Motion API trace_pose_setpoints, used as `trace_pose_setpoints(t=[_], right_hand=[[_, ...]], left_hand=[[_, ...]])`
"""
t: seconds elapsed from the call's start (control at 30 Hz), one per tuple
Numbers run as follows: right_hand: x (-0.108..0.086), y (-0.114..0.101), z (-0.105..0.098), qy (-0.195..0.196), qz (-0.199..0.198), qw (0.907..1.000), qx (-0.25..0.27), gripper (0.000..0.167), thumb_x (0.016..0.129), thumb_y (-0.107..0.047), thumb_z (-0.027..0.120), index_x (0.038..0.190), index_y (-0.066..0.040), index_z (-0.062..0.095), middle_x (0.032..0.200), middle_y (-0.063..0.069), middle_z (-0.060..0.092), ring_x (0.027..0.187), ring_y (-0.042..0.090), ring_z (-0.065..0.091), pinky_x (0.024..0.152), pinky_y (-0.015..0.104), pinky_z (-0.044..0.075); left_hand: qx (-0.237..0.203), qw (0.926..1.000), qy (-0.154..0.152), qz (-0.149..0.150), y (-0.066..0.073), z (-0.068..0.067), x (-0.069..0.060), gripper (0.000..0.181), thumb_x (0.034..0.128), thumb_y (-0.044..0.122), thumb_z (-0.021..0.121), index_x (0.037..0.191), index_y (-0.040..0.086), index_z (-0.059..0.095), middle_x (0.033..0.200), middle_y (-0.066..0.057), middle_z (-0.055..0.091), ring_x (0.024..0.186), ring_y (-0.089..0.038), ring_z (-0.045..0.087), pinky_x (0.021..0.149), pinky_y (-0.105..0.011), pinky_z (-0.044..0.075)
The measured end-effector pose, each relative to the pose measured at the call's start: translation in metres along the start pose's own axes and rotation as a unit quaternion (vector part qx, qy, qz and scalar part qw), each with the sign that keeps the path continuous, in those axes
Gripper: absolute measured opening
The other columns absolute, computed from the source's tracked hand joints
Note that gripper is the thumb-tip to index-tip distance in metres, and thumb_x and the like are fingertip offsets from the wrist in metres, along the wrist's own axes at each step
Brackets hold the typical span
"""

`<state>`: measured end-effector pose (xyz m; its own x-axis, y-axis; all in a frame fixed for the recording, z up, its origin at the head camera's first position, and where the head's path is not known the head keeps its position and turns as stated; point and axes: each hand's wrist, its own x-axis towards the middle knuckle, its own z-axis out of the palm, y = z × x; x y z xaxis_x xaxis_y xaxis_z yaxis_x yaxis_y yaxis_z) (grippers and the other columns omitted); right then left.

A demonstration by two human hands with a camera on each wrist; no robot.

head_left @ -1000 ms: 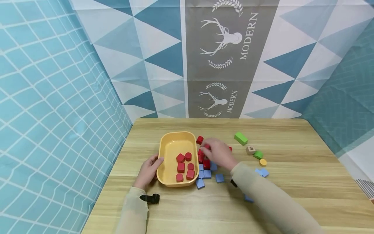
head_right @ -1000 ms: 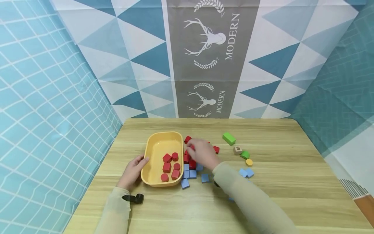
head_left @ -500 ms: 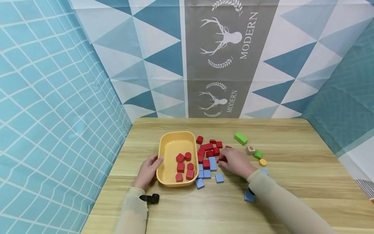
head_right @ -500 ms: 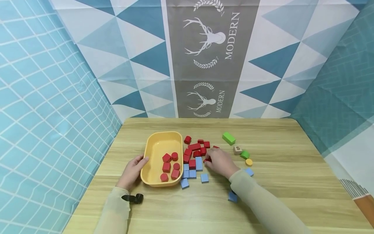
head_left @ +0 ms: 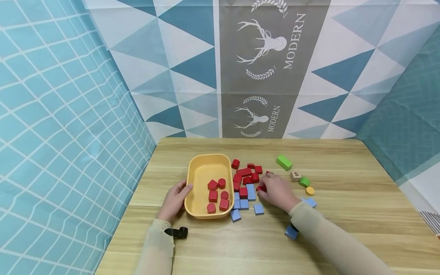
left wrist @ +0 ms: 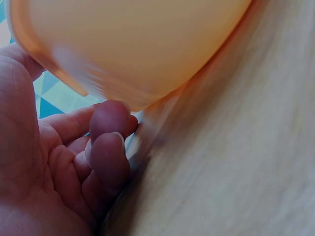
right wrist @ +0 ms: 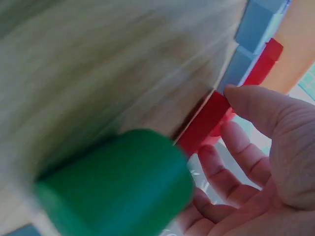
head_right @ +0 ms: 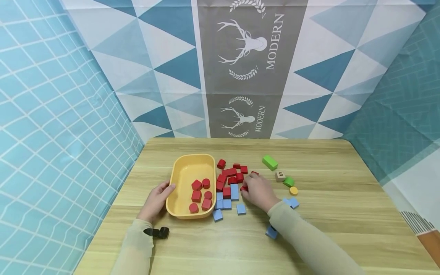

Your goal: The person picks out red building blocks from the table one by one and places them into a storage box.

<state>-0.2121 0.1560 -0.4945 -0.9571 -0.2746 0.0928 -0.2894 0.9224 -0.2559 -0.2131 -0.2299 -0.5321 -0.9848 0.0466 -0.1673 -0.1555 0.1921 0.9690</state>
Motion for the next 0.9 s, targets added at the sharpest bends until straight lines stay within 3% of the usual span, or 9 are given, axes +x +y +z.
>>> trace_pose_setpoints(t=[0.13, 0.27, 0.4, 0.5, 0.67, 0.9], right_hand=[[0.000, -0.023, -0.010, 0.042, -0.008, 0.9978, 0.051, 0.024, 0.092, -0.029, 0.085, 0.106, -0.014, 0.075, 0.115, 0.007, 0.071, 0.096, 0.023, 0.066, 0.086, 0.043, 0.063], [0.003, -0.066, -0.016, 0.078, -0.081, 0.9856, 0.126, 0.022, 0.091, -0.025, 0.086, 0.107, -0.015, 0.074, 0.120, 0.005, 0.071, 0.104, 0.021, 0.068, 0.090, 0.040, 0.063], [0.009, -0.113, -0.003, 0.050, -0.177, 0.9696, 0.161, 0.022, 0.093, -0.027, 0.085, 0.109, -0.017, 0.073, 0.118, -0.002, 0.070, 0.102, 0.014, 0.066, 0.090, 0.030, 0.061], [0.017, -0.139, 0.015, 0.011, -0.220, 0.9619, 0.161, 0.022, 0.095, -0.029, 0.081, 0.111, -0.018, 0.071, 0.117, -0.004, 0.068, 0.100, 0.009, 0.062, 0.089, 0.021, 0.057], [0.029, -0.155, 0.038, -0.032, -0.208, 0.9653, 0.155, 0.024, 0.096, -0.032, 0.080, 0.115, -0.021, 0.070, 0.119, -0.005, 0.067, 0.099, 0.007, 0.057, 0.090, 0.018, 0.054], [0.032, -0.158, 0.039, -0.037, -0.195, 0.9696, 0.143, 0.021, 0.096, -0.035, 0.081, 0.110, -0.024, 0.070, 0.117, -0.006, 0.066, 0.095, 0.006, 0.056, 0.083, 0.016, 0.052]], left_hand=[[0.003, 1.0000, 0.000, -0.002, -0.001, -0.001, 0.001, 0.068, 0.1061, 0.049, 0.065, 0.160, 0.011, 0.049, 0.134, -0.021, 0.068, 0.071, -0.013, 0.067, 0.055, -0.027, 0.054], [0.004, 1.0000, 0.001, -0.004, -0.001, -0.002, 0.002, 0.069, 0.1056, 0.050, 0.065, 0.160, 0.012, 0.048, 0.135, -0.021, 0.068, 0.073, -0.013, 0.068, 0.056, -0.027, 0.055], [0.008, 1.0000, -0.001, -0.004, -0.003, -0.003, 0.002, 0.069, 0.1057, 0.050, 0.065, 0.161, 0.013, 0.048, 0.137, -0.020, 0.068, 0.075, -0.013, 0.068, 0.057, -0.027, 0.055], [0.009, 1.0000, -0.002, 0.000, -0.005, -0.002, 0.002, 0.066, 0.1065, 0.047, 0.065, 0.160, 0.012, 0.049, 0.139, -0.021, 0.067, 0.077, -0.013, 0.068, 0.058, -0.027, 0.056], [0.009, 0.9999, -0.004, 0.004, -0.008, 0.000, 0.001, 0.065, 0.1077, 0.045, 0.063, 0.161, 0.010, 0.048, 0.143, -0.022, 0.065, 0.079, -0.012, 0.068, 0.059, -0.026, 0.056], [0.009, 0.9999, -0.008, 0.009, -0.005, -0.002, 0.004, 0.066, 0.1064, 0.050, 0.064, 0.160, 0.014, 0.050, 0.143, -0.020, 0.066, 0.085, -0.013, 0.071, 0.063, -0.026, 0.059]])
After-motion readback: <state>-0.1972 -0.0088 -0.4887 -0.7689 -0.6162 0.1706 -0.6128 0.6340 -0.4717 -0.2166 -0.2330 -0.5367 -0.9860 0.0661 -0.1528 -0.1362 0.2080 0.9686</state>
